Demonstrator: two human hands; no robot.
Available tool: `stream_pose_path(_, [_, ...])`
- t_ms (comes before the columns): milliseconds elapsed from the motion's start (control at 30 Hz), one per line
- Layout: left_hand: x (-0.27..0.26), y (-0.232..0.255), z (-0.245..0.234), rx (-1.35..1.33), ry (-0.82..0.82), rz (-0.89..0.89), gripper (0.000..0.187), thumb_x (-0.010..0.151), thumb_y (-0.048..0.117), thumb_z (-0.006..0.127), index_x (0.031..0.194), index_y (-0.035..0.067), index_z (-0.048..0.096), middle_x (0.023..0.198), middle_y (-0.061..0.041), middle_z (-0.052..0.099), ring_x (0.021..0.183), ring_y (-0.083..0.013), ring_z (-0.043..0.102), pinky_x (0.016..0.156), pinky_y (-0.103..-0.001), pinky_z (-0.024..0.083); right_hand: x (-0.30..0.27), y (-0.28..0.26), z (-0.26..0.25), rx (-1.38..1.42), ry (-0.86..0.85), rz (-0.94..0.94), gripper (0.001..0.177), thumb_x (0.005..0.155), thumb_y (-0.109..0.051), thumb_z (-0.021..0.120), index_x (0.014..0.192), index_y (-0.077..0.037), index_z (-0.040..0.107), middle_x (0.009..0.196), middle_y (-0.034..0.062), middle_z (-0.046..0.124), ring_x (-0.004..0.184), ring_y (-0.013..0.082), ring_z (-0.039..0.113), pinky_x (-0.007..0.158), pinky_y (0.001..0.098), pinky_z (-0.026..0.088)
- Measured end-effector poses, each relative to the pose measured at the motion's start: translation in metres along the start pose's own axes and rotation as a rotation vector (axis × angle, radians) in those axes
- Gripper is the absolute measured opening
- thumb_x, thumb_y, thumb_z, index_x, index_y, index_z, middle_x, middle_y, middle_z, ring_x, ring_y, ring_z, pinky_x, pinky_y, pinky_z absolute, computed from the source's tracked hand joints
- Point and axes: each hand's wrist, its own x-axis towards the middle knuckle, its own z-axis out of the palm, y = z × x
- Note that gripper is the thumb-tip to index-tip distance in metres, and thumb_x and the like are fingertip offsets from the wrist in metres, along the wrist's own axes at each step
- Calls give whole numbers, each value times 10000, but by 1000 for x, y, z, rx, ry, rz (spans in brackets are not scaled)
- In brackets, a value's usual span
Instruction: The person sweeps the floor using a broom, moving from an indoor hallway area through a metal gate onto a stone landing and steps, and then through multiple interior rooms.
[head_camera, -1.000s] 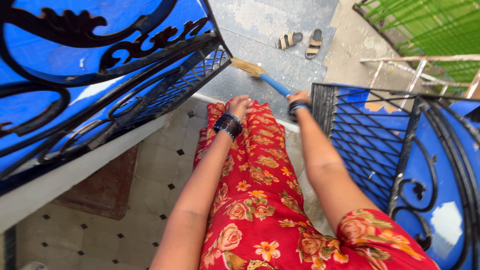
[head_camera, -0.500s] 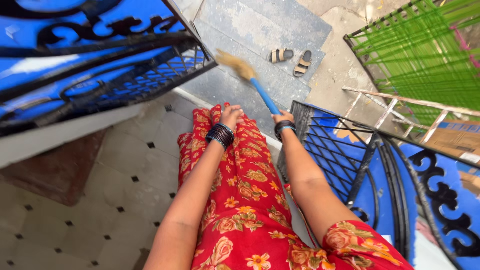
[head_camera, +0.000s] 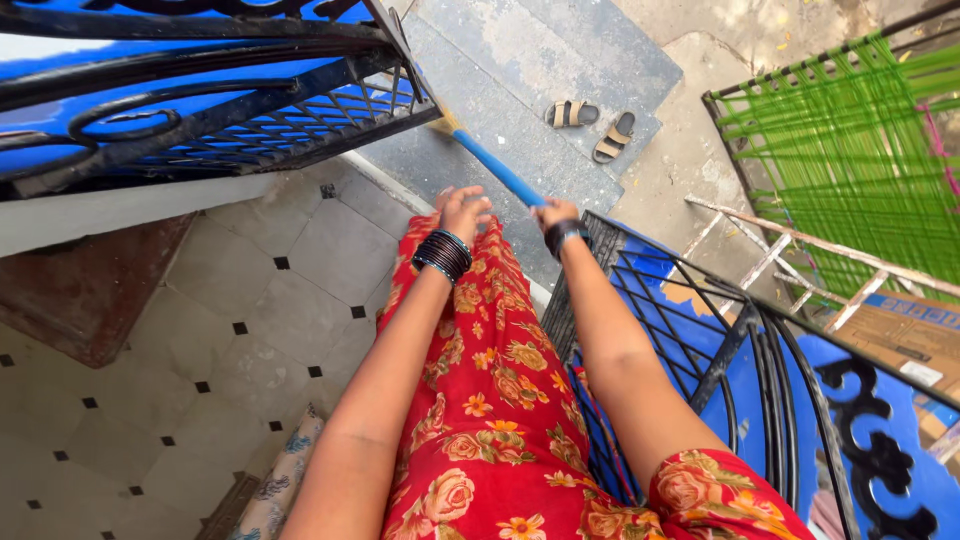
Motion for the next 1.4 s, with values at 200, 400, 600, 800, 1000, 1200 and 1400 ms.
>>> stream_pose_path(200, [69, -17, -4, -43, 64, 17, 391, 892, 127, 703, 1259, 78, 577, 1199, 15, 598, 856, -168, 689, 642, -303, 547, 17, 4, 57, 46, 51, -256, 170, 877, -93, 739, 1028, -25, 776, 693, 18, 614, 532, 109, 511, 449, 293, 378])
stream_pose_path(400, [186, -21, 15, 3, 28, -24, 443, 876, 145, 705, 1282, 116, 529, 1041, -39, 668, 752, -177, 680, 582, -316, 527, 76, -3, 30, -506, -51, -547, 304, 883, -166, 768, 1183, -121, 761, 747, 63, 715, 603, 105, 624, 517, 274, 468])
stream_pose_path(600, [223, -25, 18, -171, 79, -30, 467, 873, 154, 708, 1292, 115, 505, 938, -93, 709, 673, -197, 673, 534, -337, 512, 146, -124, 3, -366, -119, -170, 422, 835, -212, 751, 1256, -220, 721, 751, 63, 681, 583, 171, 569, 532, 339, 458])
stream_pose_path(800, [212, 16, 7, 63, 148, -13, 517, 873, 165, 738, 1335, 71, 524, 996, -105, 702, 733, -183, 678, 577, -333, 555, 106, -96, 49, -858, 8, -480, 335, 883, -396, 731, 1164, -223, 790, 960, 166, 773, 878, 290, 755, 829, 422, 592])
stream_pose_path(1000, [207, 23, 35, 162, 168, -121, 598, 873, 232, 741, 1383, 56, 485, 1004, -133, 676, 808, -226, 683, 638, -369, 595, 75, -62, 47, -915, -51, -884, 442, 811, -317, 800, 1208, -126, 755, 859, 194, 760, 740, 308, 705, 692, 441, 555])
stream_pose_path(1200, [184, -5, 97, -40, -30, -420, 432, 872, 398, 715, 1127, 70, 598, 918, -97, 650, 717, -220, 683, 606, -467, 599, 103, -109, 4, -224, -352, -68, 358, 923, -224, 606, 1224, -57, 704, 627, 70, 608, 419, 140, 489, 365, 308, 367])
stream_pose_path(1400, [180, -18, 123, -88, -97, -258, 602, 808, 332, 853, 1129, -129, 637, 821, -141, 691, 582, -217, 657, 517, -362, 554, 76, -72, 6, -75, -288, -143, 285, 942, -250, 609, 1048, -1, 696, 606, 57, 573, 372, 138, 461, 320, 312, 362])
